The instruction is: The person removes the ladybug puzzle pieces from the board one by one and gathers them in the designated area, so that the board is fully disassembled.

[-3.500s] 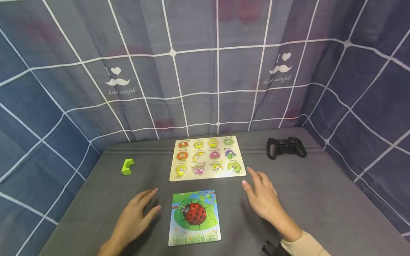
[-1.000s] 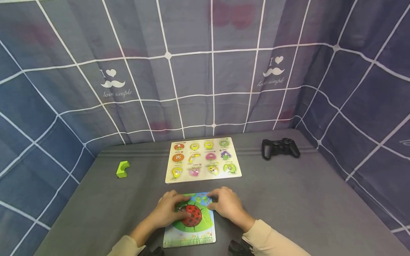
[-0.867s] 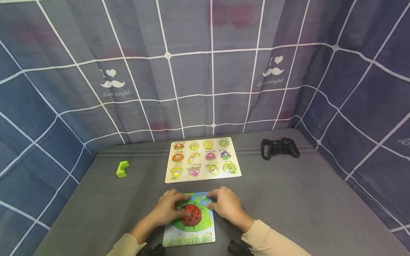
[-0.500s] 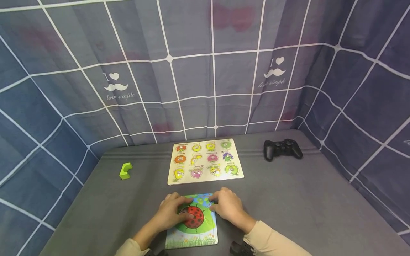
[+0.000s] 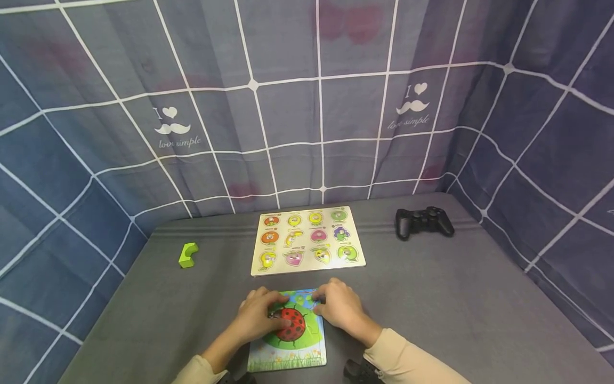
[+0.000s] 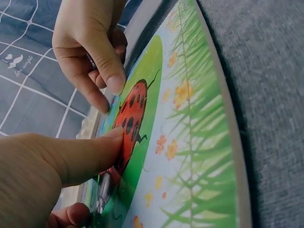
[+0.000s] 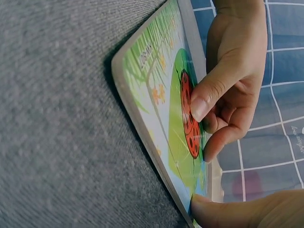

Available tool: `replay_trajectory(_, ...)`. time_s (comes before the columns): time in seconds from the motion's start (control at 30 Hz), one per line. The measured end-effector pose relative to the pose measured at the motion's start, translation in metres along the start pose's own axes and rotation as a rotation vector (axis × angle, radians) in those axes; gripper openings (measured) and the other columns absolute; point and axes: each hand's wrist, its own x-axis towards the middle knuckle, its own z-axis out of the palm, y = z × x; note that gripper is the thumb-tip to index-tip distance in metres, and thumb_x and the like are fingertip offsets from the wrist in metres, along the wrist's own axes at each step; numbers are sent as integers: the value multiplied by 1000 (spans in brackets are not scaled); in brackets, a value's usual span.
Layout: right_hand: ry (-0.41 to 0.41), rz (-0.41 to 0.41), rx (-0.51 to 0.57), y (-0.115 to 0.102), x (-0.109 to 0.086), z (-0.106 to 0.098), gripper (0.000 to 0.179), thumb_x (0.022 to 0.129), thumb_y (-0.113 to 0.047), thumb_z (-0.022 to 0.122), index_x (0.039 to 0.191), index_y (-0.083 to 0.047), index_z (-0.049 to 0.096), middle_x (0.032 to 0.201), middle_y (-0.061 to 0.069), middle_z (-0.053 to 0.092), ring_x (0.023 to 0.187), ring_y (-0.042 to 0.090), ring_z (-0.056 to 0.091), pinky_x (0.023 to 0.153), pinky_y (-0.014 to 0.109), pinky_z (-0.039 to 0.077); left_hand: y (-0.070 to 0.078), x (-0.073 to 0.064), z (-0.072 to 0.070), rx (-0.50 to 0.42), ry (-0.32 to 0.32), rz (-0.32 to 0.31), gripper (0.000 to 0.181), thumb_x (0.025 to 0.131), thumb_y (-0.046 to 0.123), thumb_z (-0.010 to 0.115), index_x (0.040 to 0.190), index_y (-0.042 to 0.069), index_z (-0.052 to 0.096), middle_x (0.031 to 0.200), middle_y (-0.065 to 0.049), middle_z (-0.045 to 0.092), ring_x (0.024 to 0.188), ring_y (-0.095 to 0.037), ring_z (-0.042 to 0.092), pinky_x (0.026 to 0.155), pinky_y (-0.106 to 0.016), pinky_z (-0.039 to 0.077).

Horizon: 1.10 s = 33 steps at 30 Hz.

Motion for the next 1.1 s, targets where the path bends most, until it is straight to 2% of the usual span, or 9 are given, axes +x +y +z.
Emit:
replay_trajectory(0.3,-27,-13,52,2,5,-1,23,70,-13,84,91,-12,76,76,-3,53,69,11,46,58,23,37,-3,-1,2,39,24,8,53,73,38,83,120,19,69,92,3,50,85,-14,35,75,-31,27)
replay_trajectory(0.43,-33,-12,52,1,7,-2,29,67,-13,85,95,-10,77,76,-1,52,69,12,45,59,24,36,-2,-1,2,52,32,6,52,73,39,83,120,19,69,92,4,50,86,-14,36,75,-31,28)
replay_trajectory(0.63,-31,-11,40,-1,8,0,28,66,-11,85,92,-7,76,76,-1,53,70,12,47,59,24,38,-2,-2,2,55,28,-3,53,72,39,83,120,20,69,91,4,49,85,-14,36,75,-31,28)
replay_trajectory(0.83,-45,1,141,6,11,4,26,64,-4,85,87,-5,71,76,0,53,72,13,47,63,23,40,-1,-3,5,46,31,4,53,71,41,83,118,20,70,94,4,52,86,-13,37,76,-31,29)
replay_trajectory(1.1,-93,19,244,9,18,1,28,65,-4,85,88,-6,69,79,3,55,75,15,49,65,26,42,-7,-5,7,97,74,34,55,74,46,81,122,23,69,92,7,48,86,-11,35,75,-28,26)
